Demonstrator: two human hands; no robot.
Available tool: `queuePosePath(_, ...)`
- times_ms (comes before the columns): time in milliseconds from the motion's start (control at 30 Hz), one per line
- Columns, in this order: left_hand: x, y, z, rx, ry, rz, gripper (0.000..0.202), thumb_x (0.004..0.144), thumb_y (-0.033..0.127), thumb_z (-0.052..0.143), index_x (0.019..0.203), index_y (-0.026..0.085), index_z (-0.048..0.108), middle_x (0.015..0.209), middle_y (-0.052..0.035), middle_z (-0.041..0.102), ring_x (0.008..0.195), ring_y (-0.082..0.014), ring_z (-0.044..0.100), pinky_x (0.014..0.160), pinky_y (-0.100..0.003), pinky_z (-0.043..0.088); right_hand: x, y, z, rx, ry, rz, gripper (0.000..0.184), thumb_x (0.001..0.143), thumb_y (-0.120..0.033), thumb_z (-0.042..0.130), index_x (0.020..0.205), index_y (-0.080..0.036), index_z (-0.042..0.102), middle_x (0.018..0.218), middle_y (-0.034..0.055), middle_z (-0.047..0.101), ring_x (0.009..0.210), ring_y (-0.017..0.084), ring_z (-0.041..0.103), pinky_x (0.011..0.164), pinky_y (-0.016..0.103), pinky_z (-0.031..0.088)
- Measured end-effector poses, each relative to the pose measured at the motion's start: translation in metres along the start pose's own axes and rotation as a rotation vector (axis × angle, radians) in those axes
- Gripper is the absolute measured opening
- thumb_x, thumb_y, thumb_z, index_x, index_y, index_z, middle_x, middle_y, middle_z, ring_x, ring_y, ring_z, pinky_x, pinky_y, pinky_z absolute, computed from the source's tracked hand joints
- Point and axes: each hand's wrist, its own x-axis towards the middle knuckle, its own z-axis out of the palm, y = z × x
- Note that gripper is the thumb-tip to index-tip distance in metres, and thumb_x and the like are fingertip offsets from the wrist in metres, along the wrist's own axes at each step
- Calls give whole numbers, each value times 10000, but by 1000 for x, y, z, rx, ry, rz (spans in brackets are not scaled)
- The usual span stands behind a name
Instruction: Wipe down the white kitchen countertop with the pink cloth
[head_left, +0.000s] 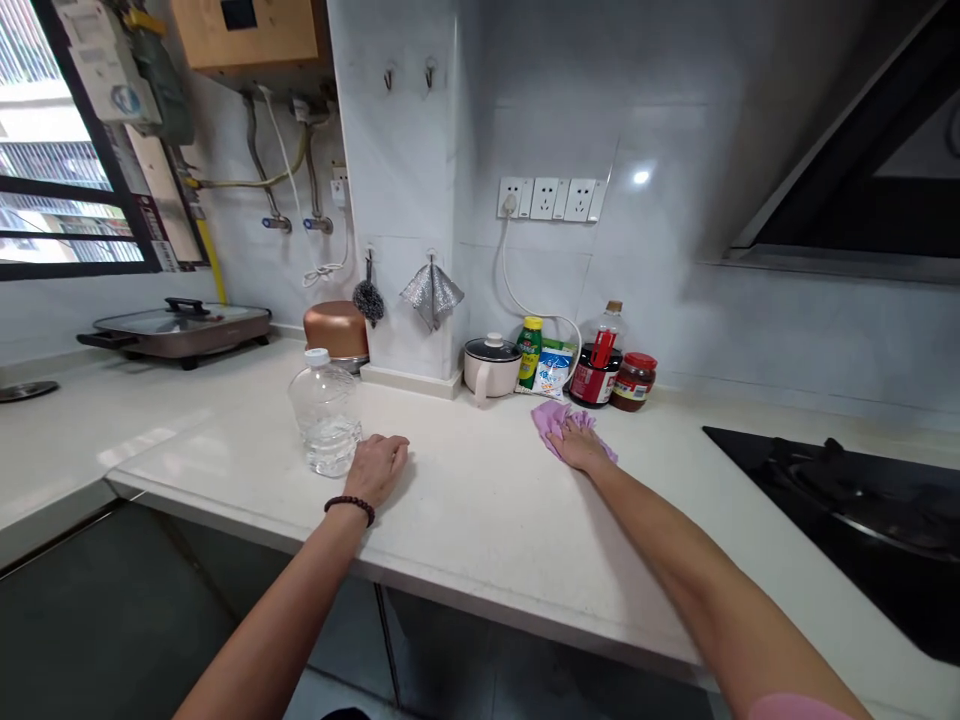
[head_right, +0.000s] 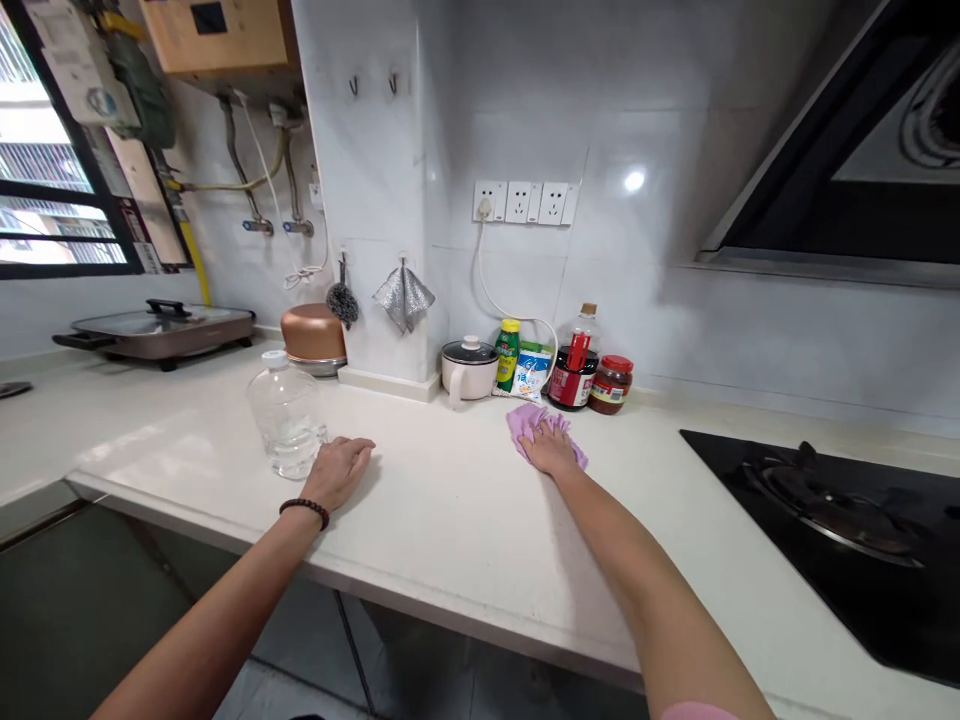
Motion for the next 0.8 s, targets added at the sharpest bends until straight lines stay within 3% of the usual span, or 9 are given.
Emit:
queuePosePath(267, 0, -1, 2, -13, 20, -1, 420, 1001, 313, 392, 1095, 205, 786, 1012, -124, 791, 1093, -306, 688, 1017, -460, 472, -62, -22, 6, 5, -65, -154, 774, 1093, -645, 171, 1707, -181, 248, 1759, 106, 110, 1614, 344, 41, 1309, 509, 64)
queuePosePath(400, 0, -1, 3, -1, 21, 3, 416, 995, 319, 396, 1087, 211, 788, 1014, -127, 793, 1095, -307, 686, 1010, -452, 466, -112, -32, 8, 66, -66, -324, 804, 1092, -680, 200, 1700, -159, 271, 1759, 108, 87, 1614, 346, -36, 1313, 537, 32)
queuePosePath(633, -2, 2, 0, -14, 19, 25, 436, 994, 327, 380, 1074, 210, 792, 1014, -124, 801, 1089, -315, 687, 994, -467, 474, -204, -29, 7, 208, -138, -507, 786, 1074, -767, 233, 1699, -292, 274, 1760, 31, 54, 1615, 343, -33, 1326, 569, 20)
queuePosePath(800, -4, 3, 1, -70, 69, 59, 408, 967, 341, 418, 1072, 215, 791, 995, -119, 801, 1039, -292, 690, 1008, -456, 491, -214, -23, 5, 234, -183, -524, 742, 1073, -772, 262, 1685, -354, 294, 1758, 1, 63, 1616, 344, -13, 1323, 591, 23)
